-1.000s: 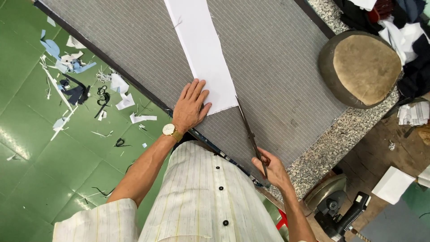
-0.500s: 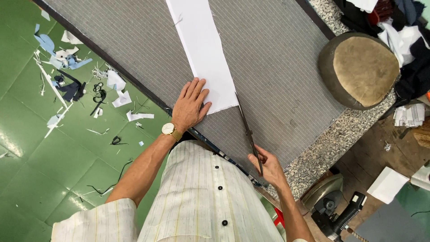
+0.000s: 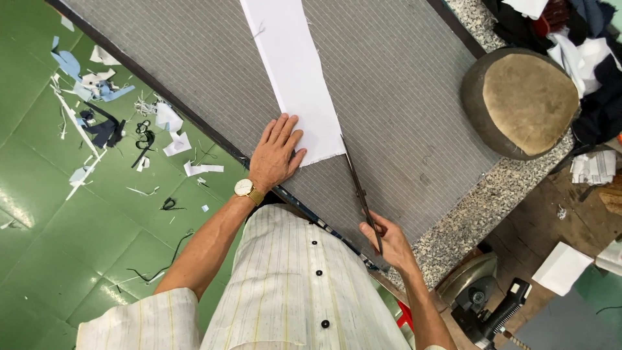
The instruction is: The person cuts a white fabric strip from a sewing machine, moves to a work table, irons the strip, and then cuts it into smaller pieces using shears. The person folds the cut pieces and places them aside.
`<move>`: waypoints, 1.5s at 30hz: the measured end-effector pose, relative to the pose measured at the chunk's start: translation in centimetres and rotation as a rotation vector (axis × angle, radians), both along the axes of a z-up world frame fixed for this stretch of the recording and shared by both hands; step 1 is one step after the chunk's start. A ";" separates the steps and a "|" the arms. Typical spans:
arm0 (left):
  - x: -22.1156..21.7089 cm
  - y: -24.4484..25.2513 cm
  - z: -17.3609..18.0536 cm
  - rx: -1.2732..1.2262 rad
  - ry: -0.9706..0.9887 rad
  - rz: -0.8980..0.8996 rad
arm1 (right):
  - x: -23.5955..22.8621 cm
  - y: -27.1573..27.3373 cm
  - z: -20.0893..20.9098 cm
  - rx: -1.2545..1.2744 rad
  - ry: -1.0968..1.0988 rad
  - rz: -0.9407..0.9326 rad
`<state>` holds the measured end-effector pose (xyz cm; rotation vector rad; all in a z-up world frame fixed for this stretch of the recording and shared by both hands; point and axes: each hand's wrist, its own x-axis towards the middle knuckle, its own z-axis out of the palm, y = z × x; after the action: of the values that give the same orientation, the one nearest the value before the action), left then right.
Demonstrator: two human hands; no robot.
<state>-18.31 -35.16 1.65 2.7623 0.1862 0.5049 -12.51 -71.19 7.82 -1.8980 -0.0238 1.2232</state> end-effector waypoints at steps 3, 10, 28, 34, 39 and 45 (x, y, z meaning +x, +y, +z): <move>0.0 0.0 0.1 0.004 0.002 -0.004 | 0.0 0.5 0.8 -0.030 -0.007 0.028; -0.8 -0.1 0.5 0.023 -0.018 -0.012 | -0.2 1.1 1.5 -0.025 -0.008 0.023; -4.8 -1.4 -0.9 -0.053 -0.112 -0.148 | 0.1 1.9 2.3 -0.050 -0.049 0.065; -4.8 -1.5 -1.0 -0.047 -0.092 -0.143 | 0.6 3.8 5.0 -0.057 -0.053 0.071; -4.8 -1.4 -0.6 -0.032 -0.068 -0.140 | 0.7 4.4 6.0 -0.062 -0.054 0.070; -4.9 -1.5 -0.7 -0.027 -0.055 -0.129 | 0.3 2.7 2.7 -0.063 -0.053 0.082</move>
<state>-23.17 -36.65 0.92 2.7082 0.0015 0.5400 -12.17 -68.46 10.52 -2.0011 -0.0933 1.2413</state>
